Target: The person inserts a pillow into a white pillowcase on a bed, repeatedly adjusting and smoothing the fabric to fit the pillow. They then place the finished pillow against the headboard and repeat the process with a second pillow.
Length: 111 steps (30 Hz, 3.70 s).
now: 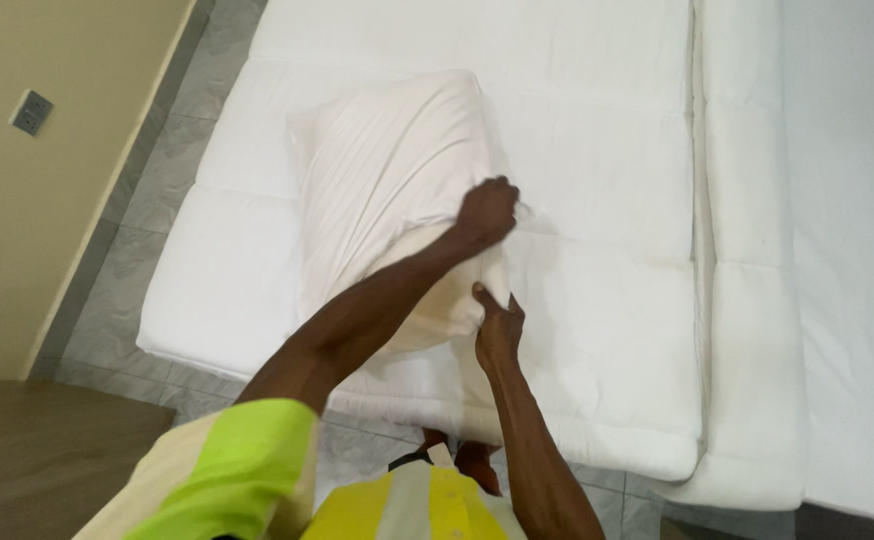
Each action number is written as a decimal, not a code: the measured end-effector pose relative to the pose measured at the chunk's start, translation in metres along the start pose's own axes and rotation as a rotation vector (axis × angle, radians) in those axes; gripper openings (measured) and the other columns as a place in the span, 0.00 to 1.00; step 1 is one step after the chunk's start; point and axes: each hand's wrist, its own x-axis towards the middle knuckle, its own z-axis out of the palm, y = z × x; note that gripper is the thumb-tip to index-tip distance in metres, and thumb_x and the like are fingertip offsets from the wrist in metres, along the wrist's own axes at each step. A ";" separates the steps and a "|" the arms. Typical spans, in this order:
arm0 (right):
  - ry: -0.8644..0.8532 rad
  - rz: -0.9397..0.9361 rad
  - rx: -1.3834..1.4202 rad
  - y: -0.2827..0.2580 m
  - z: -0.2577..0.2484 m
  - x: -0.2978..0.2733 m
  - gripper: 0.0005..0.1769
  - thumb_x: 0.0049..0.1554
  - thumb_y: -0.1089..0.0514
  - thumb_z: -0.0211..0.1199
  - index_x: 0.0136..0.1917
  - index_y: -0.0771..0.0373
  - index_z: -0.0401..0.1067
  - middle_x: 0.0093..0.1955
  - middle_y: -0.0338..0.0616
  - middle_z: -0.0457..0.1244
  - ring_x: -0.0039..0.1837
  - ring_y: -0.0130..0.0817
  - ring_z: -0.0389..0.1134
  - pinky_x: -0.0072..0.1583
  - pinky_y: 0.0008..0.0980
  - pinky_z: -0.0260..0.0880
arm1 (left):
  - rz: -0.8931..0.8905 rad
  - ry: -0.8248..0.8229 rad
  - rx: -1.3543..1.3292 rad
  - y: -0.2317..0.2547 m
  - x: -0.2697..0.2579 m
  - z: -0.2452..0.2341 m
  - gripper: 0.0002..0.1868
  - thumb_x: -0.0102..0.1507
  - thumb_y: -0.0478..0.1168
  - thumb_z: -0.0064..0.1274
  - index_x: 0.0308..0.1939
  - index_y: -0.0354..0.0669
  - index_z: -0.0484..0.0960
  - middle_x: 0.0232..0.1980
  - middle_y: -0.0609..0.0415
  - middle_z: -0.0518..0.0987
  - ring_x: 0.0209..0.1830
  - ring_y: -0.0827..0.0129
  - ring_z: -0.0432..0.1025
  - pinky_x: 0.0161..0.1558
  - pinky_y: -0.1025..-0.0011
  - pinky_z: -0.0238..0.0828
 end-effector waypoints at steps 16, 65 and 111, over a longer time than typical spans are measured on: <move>-0.102 0.076 0.340 0.039 -0.129 0.126 0.31 0.70 0.45 0.59 0.69 0.76 0.59 0.61 0.59 0.55 0.60 0.51 0.65 0.63 0.50 0.67 | -0.355 0.362 -0.247 0.010 -0.257 -0.006 0.38 0.55 0.45 0.65 0.65 0.30 0.69 0.60 0.32 0.70 0.57 0.38 0.64 0.54 0.46 0.60; -0.033 0.119 0.568 0.002 -0.147 0.078 0.19 0.58 0.58 0.59 0.61 0.63 0.64 0.61 0.48 0.62 0.62 0.44 0.65 0.65 0.52 0.67 | -1.008 0.993 -2.078 -0.040 -0.349 0.090 0.13 0.68 0.41 0.58 0.47 0.42 0.69 0.53 0.51 0.76 0.54 0.62 0.72 0.66 0.57 0.70; 0.009 -0.022 -0.622 0.003 -0.195 0.178 0.30 0.51 0.70 0.64 0.68 0.67 0.66 0.49 0.49 0.70 0.47 0.36 0.73 0.48 0.34 0.79 | -1.041 0.211 -0.806 -0.093 -0.328 0.055 0.22 0.61 0.41 0.62 0.53 0.29 0.77 0.45 0.45 0.82 0.34 0.69 0.81 0.33 0.67 0.80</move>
